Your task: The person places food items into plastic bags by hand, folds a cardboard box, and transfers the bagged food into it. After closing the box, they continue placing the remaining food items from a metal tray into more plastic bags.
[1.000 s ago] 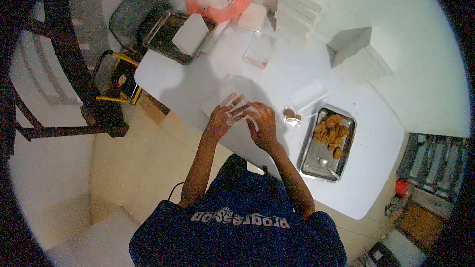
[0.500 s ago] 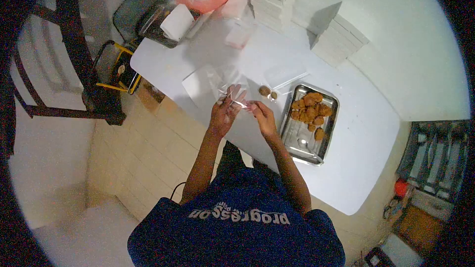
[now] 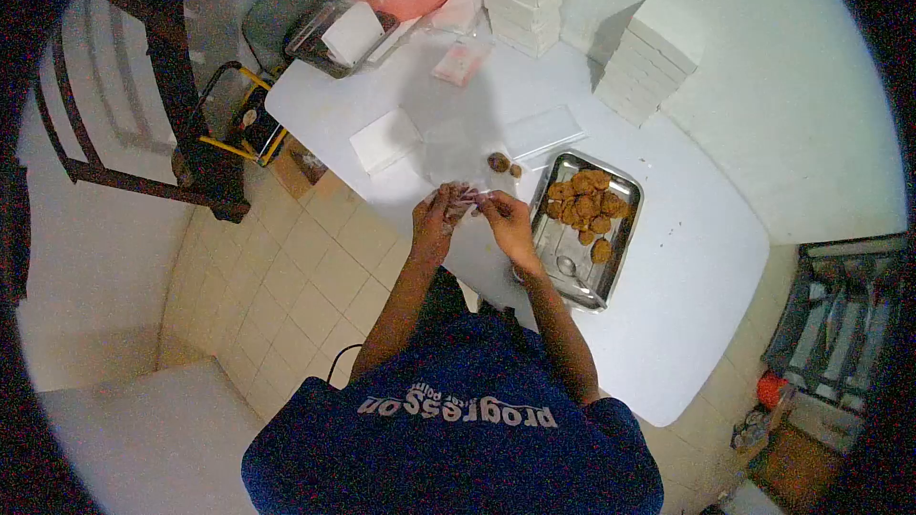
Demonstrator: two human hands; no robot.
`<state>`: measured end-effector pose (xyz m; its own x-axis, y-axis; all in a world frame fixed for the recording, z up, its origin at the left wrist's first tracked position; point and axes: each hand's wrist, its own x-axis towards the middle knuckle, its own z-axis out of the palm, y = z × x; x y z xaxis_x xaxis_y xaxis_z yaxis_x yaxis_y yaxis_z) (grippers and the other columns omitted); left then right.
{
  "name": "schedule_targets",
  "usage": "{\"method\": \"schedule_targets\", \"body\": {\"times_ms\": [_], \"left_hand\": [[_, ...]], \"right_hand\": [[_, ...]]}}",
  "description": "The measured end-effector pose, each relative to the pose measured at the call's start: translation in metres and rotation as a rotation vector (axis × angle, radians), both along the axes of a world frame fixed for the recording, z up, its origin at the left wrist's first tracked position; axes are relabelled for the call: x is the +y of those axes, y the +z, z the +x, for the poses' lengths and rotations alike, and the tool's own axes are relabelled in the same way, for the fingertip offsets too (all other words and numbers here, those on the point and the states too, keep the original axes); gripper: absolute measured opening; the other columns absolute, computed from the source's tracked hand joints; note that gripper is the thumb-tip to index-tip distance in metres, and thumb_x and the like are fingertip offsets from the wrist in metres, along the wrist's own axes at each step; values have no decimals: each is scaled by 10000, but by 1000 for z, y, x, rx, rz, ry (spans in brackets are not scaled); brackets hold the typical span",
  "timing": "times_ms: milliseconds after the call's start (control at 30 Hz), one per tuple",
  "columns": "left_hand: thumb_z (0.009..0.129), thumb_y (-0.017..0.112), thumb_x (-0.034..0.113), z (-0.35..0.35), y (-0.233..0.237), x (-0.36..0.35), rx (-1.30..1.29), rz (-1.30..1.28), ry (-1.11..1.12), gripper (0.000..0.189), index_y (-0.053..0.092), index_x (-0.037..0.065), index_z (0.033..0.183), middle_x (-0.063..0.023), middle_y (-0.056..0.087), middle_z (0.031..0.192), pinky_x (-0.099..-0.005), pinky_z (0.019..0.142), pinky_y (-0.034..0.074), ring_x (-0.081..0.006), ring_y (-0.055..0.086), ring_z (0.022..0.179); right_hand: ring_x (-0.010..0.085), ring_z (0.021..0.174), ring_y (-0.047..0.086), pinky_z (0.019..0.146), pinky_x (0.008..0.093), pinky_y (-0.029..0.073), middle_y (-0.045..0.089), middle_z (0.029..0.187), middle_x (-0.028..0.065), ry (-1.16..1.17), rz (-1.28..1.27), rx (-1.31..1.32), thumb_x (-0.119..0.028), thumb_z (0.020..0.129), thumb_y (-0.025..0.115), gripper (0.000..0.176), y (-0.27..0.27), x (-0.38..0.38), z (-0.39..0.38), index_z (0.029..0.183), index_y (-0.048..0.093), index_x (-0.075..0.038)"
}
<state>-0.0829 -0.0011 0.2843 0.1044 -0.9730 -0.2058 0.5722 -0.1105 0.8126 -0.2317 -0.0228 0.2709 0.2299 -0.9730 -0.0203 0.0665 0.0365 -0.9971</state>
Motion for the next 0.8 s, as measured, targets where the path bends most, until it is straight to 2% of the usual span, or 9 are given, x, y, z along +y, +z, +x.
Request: {"method": "schedule_targets", "body": {"times_ms": [67, 200, 300, 367, 600, 667, 700, 767, 800], "left_hand": [[977, 523, 256, -2, 11, 8, -87, 98, 36, 373, 541, -68, 1161, -151, 625, 1112, -348, 894, 515, -218, 637, 972], [977, 517, 302, -2, 7, 10, -62, 137, 94, 413, 532, -66, 1163, -160, 631, 1095, -354, 876, 521, -237, 644, 961], [978, 501, 347, 2, 5, 13, 99, 148, 85, 467, 503, -62, 1203, -171, 621, 1126, -368, 883, 517, -264, 638, 990], [969, 475, 431, 7, 0, 15, 43, 102, 8, 546, 474, -36, 1252, -186, 580, 1226, -405, 914, 517, -311, 617, 1062], [947, 543, 376, 6, 27, 27, -125, 136, 70, 651, 271, 11, 1412, -207, 446, 1372, -423, 949, 483, -353, 530, 1180], [867, 648, 421, -4, 13, 24, -804, -31, 460, 811, 217, 58, 1450, -224, 312, 1448, -461, 1017, 390, -365, 374, 1311], [867, 648, 421, 0, 16, 28, -804, -34, 457, 811, 217, 58, 1450, -224, 312, 1448, -461, 1017, 390, -365, 374, 1311], [768, 722, 487, 12, 36, 37, -1401, -472, 201, 934, 243, 72, 1453, -227, 234, 1476, -522, 1069, 280, -375, 210, 1385], [659, 791, 498, 9, 49, 41, -1564, -423, 79, 1003, 297, 129, 1450, -190, 233, 1498, -527, 1121, 155, -386, 208, 1388]], "right_hand": [[63, 724, 534, 676, 236, 415, 652, 780, 8, -12, 10, 5, -244, 949, 582, 268, 5, 6, 1, 890, 654, 8], [67, 699, 523, 671, 239, 409, 624, 730, 5, -29, 71, 45, -266, 955, 576, 302, -1, 7, 6, 818, 633, -4], [69, 692, 520, 669, 237, 405, 605, 703, 5, -65, 16, 9, -286, 958, 572, 325, 4, 9, 8, 795, 622, -10], [70, 686, 519, 668, 236, 404, 604, 700, 7, -67, 19, -7, -291, 959, 569, 333, 6, 8, 7, 786, 619, -10], [93, 592, 512, 583, 267, 419, 592, 628, 27, -169, -35, -13, -264, 947, 586, 364, -7, 1, 7, 707, 598, 10], [86, 580, 489, 568, 263, 405, 570, 613, 16, -181, -26, -16, -267, 941, 598, 370, -5, 3, 5, 686, 585, 0], [79, 568, 467, 554, 259, 391, 548, 599, 5, -190, -21, -16, -270, 935, 610, 378, -2, 5, 5, 664, 572, -10], [76, 569, 469, 554, 255, 388, 549, 596, 8, -207, -8, -22, -275, 930, 618, 380, 2, 6, 5, 656, 570, -15], [73, 569, 472, 554, 251, 386, 551, 594, 10, -216, 8, -25, -280, 925, 627, 383, 4, 7, 4, 648, 568, -21]]}}
